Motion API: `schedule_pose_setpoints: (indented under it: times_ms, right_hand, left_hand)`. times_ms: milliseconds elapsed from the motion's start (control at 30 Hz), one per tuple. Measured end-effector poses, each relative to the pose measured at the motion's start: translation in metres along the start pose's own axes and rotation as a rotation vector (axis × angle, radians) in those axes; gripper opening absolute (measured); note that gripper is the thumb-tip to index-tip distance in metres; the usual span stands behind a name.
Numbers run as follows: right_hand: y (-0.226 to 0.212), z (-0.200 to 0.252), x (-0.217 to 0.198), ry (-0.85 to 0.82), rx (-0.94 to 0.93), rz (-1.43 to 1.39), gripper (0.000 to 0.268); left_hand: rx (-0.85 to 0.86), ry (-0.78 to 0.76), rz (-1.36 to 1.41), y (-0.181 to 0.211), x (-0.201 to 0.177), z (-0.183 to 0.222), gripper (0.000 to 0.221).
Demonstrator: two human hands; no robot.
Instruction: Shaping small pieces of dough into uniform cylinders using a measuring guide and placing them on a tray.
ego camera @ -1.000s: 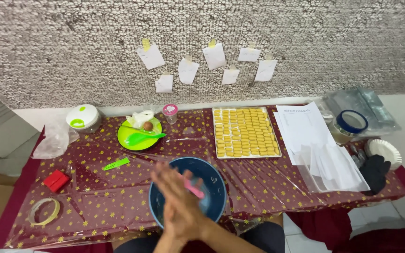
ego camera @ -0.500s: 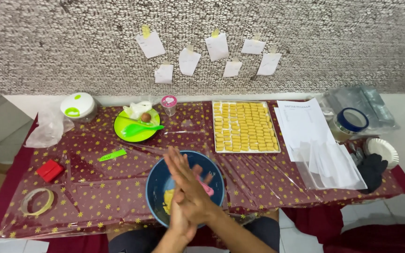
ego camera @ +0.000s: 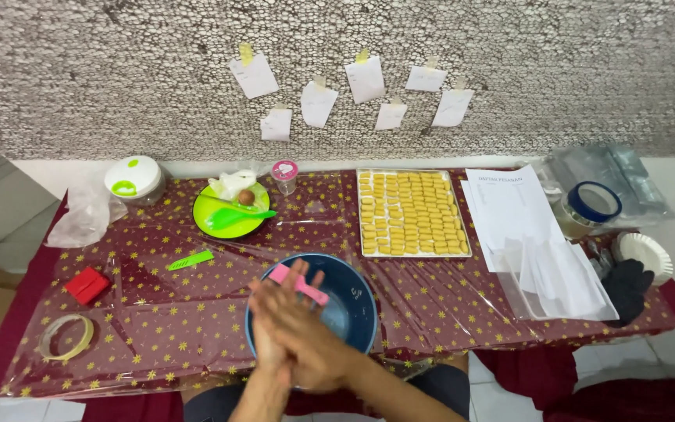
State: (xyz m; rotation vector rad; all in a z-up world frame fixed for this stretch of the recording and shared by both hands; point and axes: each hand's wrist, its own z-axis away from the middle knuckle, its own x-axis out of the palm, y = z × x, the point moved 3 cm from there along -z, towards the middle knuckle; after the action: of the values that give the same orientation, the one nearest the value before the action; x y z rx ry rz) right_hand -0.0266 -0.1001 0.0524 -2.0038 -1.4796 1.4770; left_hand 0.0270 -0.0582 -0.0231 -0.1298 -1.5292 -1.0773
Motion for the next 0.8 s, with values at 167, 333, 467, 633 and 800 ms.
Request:
schedule_pose_setpoints:
  times_ms: [167,333,467,633,800]
  right_hand:
    - [-0.005,0.000,-0.007,0.265,-0.024,-0.151,0.108]
    - [-0.011,0.008,-0.001,-0.030,0.010,0.015,0.106]
    - [-0.008,0.006,0.000,-0.022,-0.005,0.017,0.103]
    - [0.018,0.008,0.002,0.119,-0.036,-0.059,0.093]
    - [0.001,0.004,-0.003,0.170,-0.071,-0.071,0.096]
  left_hand:
    - [0.305,0.165,0.088,-0.048,-0.025,-0.012,0.080]
    - [0.098,-0.080,0.144,-0.022,-0.010,0.001,0.080]
    - [0.309,0.350,0.120,-0.055,-0.018,-0.016,0.082]
    - [0.134,0.067,-0.131,0.003,0.017,0.005,0.098]
    - [1.128,-0.199,-0.418,-0.010,0.042,0.002,0.102]
